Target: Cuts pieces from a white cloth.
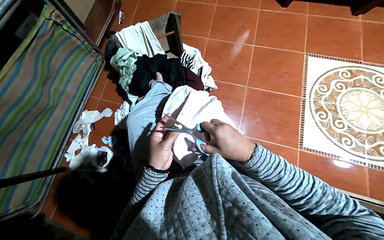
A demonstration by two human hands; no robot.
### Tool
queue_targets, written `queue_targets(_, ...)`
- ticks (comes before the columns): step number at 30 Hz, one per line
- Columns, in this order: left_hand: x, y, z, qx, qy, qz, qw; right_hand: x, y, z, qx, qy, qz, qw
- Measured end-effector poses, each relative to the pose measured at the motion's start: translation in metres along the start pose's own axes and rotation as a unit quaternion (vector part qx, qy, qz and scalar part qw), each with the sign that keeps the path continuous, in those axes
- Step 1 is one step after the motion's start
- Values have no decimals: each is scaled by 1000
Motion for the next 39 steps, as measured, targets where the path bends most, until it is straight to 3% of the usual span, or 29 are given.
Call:
queue_targets(11,-1,1,0,-18,-15,-10,1000,5,-3,-3,90,-97,-62,989)
queue_targets(39,-2,2,4,-40,-50,-58,996,12,-11,-1,41,-24,-22,999)
Point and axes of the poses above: each hand's wrist, its own y-axis away from the middle knuckle, its own z-axis out of the back of the hand, x = y × z, the point moved 1 cm from there along -y, towards the middle knuckle, and after that the axes turned 12 degrees about -z, right-handed, at the moved point
